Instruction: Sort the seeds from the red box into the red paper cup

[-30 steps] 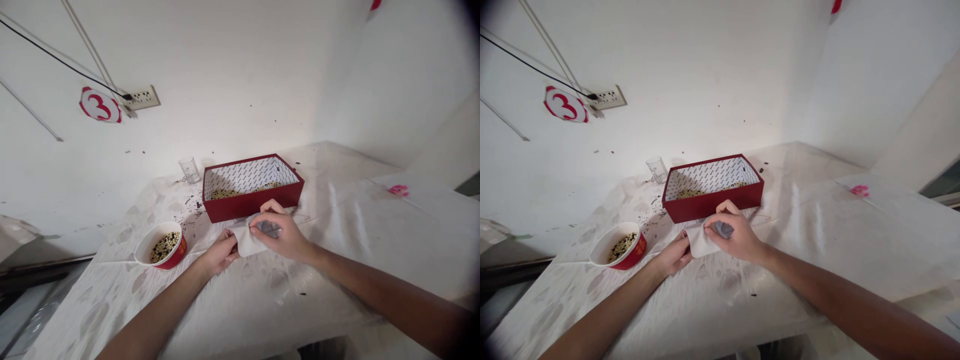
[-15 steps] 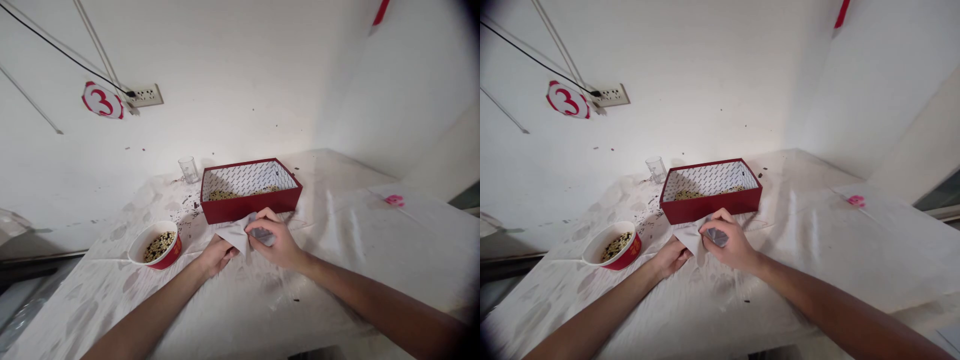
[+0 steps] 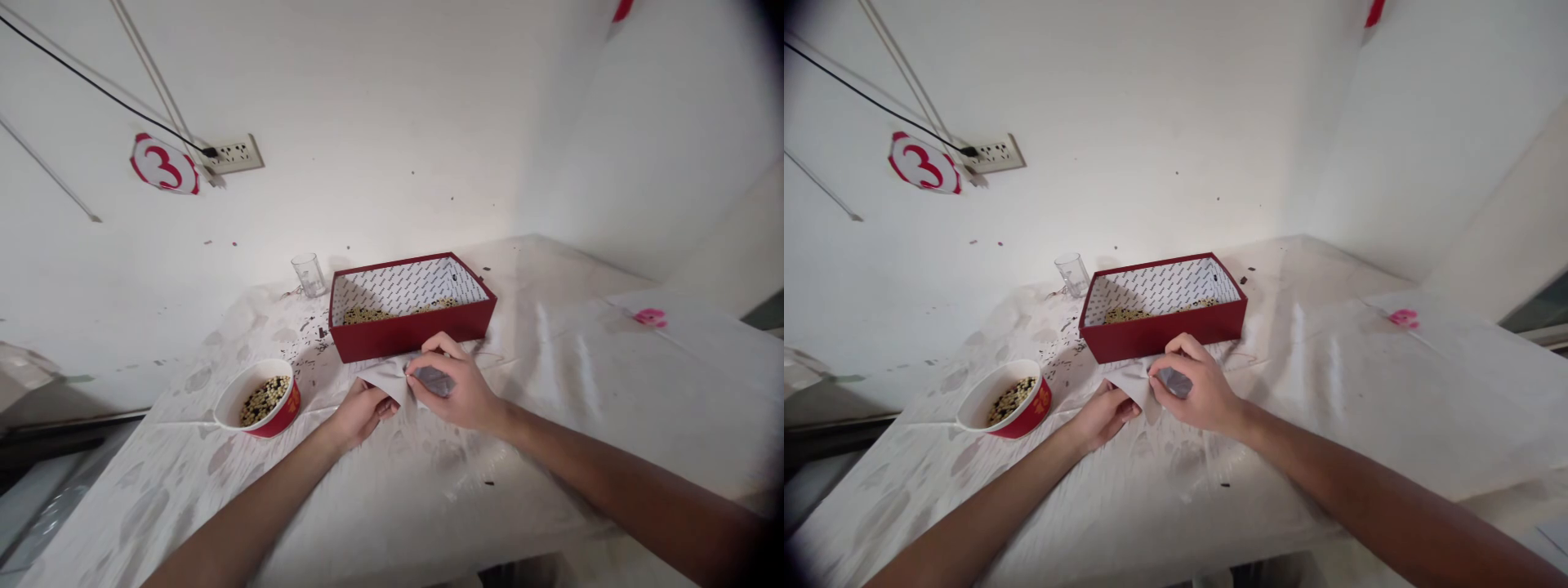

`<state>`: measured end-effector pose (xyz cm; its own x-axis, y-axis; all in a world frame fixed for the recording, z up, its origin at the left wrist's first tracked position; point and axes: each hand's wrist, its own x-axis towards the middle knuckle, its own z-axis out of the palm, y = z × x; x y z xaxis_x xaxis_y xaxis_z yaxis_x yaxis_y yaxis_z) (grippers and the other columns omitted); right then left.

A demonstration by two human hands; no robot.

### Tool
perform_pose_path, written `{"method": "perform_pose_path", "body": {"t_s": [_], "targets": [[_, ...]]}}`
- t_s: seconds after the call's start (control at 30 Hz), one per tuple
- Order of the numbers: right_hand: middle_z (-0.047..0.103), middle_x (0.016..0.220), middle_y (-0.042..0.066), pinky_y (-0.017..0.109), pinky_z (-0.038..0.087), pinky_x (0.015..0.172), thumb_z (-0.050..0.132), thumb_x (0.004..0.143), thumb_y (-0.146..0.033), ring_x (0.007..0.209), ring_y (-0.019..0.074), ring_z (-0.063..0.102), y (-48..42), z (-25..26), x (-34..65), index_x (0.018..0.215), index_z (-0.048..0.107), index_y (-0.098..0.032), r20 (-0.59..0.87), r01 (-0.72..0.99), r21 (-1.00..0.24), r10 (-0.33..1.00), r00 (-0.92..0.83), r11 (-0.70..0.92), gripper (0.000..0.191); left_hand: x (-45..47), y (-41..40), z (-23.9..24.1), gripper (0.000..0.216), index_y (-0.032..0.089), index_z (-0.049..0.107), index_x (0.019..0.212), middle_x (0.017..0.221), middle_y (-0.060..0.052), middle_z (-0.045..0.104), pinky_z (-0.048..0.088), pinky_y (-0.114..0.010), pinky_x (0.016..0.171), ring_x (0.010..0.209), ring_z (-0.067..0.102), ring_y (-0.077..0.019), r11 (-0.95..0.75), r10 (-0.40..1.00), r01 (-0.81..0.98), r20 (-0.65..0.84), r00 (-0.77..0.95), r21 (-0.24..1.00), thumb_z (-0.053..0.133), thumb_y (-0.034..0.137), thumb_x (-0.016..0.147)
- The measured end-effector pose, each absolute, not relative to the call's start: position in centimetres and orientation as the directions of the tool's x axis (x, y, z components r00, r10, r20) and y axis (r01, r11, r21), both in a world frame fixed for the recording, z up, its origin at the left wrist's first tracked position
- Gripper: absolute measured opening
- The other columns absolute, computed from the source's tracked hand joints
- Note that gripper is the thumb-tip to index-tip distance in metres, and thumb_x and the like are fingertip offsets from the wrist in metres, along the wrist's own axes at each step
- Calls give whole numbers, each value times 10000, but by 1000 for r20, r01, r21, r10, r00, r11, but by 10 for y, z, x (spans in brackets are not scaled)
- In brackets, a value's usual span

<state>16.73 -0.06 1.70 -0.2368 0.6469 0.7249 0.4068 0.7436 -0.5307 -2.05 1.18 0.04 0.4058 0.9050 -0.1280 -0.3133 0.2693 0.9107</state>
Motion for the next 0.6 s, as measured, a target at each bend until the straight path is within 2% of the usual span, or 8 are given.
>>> {"method": "perform_pose_path", "body": {"t_s": [0.2,0.4,0.6], "targets": [[519,945,35,343,514,763,628,870,-202,864,174,569,0,17,166,964,659,-252,707,396,-560,669,-230,728,111,-24,15,-9,224,156,580,661,548,34,522,276,-232,479,495,417,-72,297,910,-362,-147,388,884,798,191,622],[520,975,43,356,519,779,632,827,-160,886,187,565,0,18,167,989,648,-264,724,412,-507,633,-272,757,192,-23,14,-3,269,150,611,736,643,32,555,283,-225,514,550,432,-63,304,895,-364,-133,425,881,843,181,604],[533,974,45,375,511,769,644,800,-160,878,196,561,1,14,168,974,644,-267,727,472,-462,626,-283,751,204,-21,12,1,255,147,608,722,601,33,535,254,-234,497,516,412,-61,269,892,-321,-109,439,908,835,231,643]]}}
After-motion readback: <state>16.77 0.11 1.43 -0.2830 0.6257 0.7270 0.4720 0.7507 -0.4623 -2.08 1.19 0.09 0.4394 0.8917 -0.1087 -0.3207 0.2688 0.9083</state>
